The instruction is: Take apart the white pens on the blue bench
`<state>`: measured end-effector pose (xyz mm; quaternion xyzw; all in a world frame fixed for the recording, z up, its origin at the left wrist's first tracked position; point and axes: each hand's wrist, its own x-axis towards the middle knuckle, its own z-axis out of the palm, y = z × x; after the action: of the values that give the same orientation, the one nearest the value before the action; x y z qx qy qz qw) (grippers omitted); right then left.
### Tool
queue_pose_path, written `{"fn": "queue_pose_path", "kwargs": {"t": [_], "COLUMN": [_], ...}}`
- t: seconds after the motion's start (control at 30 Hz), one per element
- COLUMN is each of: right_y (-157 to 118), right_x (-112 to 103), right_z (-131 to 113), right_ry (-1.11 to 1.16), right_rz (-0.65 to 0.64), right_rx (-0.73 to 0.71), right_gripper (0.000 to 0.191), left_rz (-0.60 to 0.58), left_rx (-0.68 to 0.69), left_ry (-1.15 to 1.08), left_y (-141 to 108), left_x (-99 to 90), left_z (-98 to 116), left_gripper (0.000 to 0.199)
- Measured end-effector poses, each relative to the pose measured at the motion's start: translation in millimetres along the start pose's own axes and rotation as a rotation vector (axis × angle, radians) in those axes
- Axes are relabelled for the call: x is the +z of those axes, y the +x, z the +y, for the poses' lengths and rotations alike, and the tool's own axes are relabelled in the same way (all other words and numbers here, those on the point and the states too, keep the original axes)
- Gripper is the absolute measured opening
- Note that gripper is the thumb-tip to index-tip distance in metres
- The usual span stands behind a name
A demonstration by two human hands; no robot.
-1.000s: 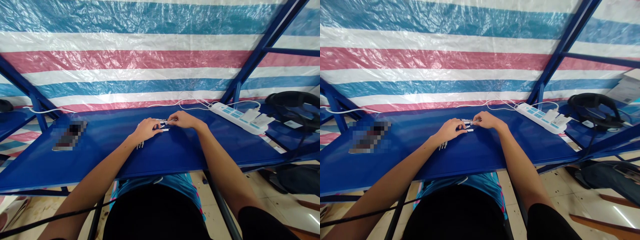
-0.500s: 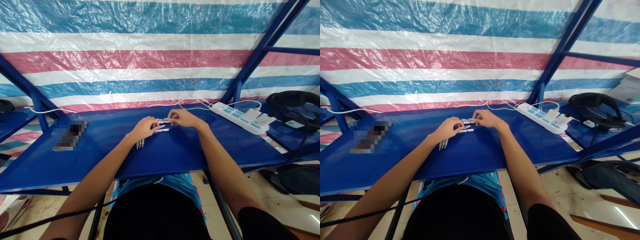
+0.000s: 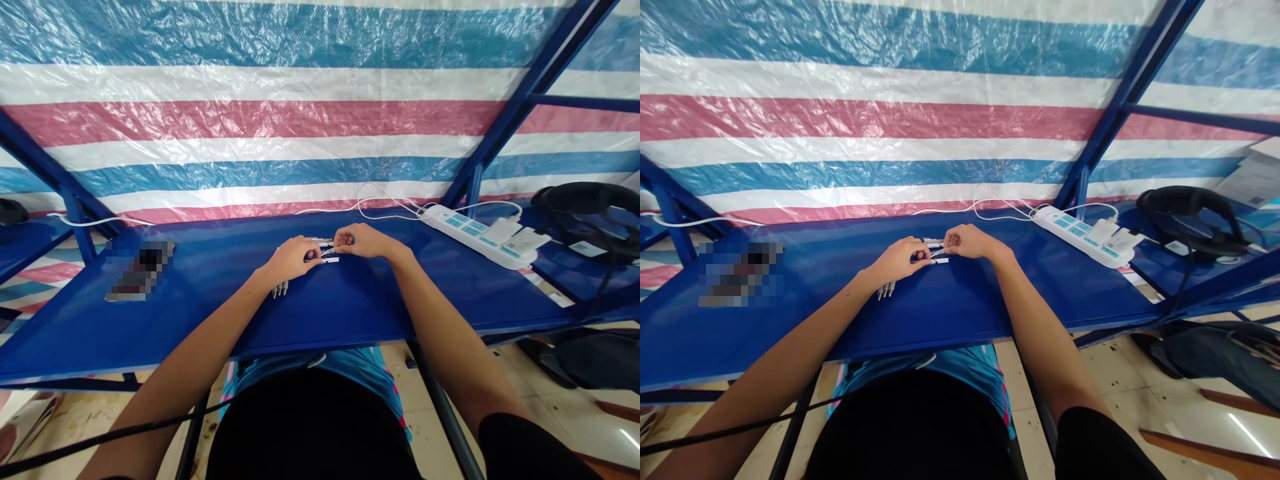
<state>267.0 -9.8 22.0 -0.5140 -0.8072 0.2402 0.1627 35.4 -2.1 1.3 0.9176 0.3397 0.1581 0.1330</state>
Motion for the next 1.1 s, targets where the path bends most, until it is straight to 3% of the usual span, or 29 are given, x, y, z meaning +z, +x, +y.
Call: {"fn": "queue_pose_path", "kwargs": {"t": [1.1], "right_y": [2.9], "right_x": [6.9], "right_z": [-10.3], "right_ry": [0.061], "right_rz": [-0.033], "right_rx": [-0.040], "right_gripper": [0.010], "left_rz": [0.009], "left_rx": [-0.001], "left_ry": [-0.009], "left_y": [-0.3], "left_x": [-3.3], "left_z": [2.7], "left_gripper": [0.017]}}
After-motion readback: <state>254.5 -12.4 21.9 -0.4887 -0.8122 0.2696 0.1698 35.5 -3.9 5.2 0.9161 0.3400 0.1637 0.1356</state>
